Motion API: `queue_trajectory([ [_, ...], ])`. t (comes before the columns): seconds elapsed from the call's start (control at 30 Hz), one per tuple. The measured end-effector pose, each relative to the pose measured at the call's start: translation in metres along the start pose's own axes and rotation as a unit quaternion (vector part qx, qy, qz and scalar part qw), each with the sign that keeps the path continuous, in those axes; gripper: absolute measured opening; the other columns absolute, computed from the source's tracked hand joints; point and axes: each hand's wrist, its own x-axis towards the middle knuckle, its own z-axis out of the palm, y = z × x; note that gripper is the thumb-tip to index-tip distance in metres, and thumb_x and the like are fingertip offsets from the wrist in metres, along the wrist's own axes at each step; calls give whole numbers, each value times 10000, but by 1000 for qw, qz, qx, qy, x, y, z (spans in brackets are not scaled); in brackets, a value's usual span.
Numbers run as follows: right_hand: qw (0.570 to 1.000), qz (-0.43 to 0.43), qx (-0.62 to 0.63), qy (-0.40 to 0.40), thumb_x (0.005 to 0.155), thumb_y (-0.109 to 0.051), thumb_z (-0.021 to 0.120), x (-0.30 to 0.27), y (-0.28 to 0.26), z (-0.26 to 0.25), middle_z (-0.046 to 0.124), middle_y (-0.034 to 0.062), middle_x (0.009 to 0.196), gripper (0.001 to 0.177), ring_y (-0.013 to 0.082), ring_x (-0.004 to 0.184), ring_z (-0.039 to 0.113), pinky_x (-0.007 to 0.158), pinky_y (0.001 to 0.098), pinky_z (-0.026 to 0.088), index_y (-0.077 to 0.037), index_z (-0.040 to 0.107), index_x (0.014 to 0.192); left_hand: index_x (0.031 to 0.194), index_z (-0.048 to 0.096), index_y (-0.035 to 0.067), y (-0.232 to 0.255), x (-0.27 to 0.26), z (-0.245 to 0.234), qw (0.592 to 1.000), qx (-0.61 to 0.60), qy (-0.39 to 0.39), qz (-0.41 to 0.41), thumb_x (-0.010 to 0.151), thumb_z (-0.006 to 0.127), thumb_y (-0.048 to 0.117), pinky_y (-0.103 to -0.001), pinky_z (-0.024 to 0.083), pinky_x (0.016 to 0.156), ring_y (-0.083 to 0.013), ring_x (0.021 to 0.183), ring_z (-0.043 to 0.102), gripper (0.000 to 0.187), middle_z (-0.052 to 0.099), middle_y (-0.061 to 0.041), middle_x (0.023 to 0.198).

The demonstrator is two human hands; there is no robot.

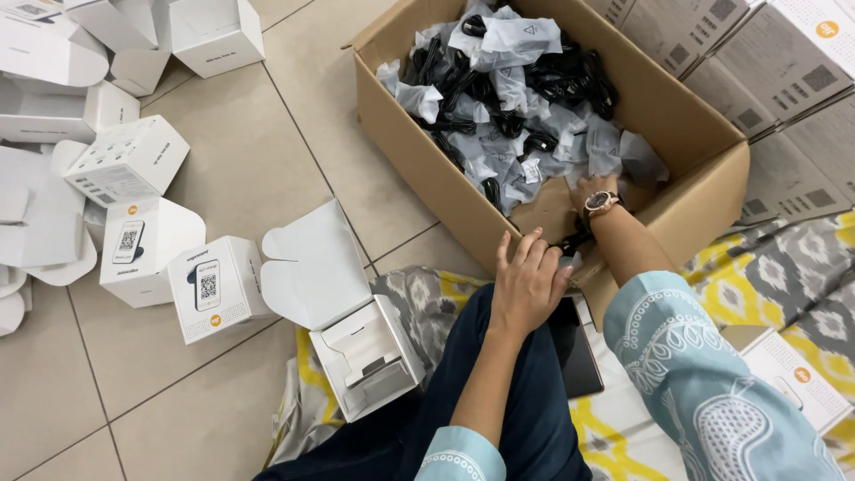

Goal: The person packs electronic health monitors and cables into product boxes while sitting on the floor.

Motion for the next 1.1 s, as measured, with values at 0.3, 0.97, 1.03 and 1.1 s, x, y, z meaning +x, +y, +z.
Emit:
queue_trajectory([
  [0.3, 999, -2, 41, -24, 965, -281, 646, -6, 8, -24, 709, 139, 1301, 308, 337, 1211, 679, 966, 464, 563, -168, 685, 1248, 1153, 671, 88, -1, 0, 1, 1000, 5, 1, -1, 1040, 531, 352, -597, 246, 1248, -263, 1414, 482, 319, 633, -104, 1245],
  [0.97, 618, 13, 713, 332, 1135, -293, 551, -43, 1, -90, 594, 104, 1144, 286, 237, 1023, 595, 877, 403, 509, -70, 445, 1280, 1160, 660, 69, 11, -8, -11, 999, -22, 33, -1, 1044, 540, 336, -585, 253, 1251, -301, 1470, 447, 314, 612, -141, 1318],
  [1.03, 451, 4, 848, 278, 1107, -299, 544, -76, -30, -113, 570, -1, 1129, 272, 134, 985, 581, 808, 345, 530, -134, 464, 1307, 1168, 662, 70, 16, -17, -30, 998, -34, 52, -2, 1036, 554, 322, -580, 285, 1232, -327, 1470, 458, 305, 607, -152, 1336],
  [1.1, 371, -110, 888, 247, 1149, -299, 498, -117, -57, -127, 632, -16, 1182, 239, 109, 1036, 627, 845, 279, 521, -142, 511, 1329, 1201, 668, 59, 25, -30, -51, 972, -206, 70, -93, 1051, 554, 324, -489, 494, 1045, -309, 1265, 620, 325, 646, -155, 1287],
])
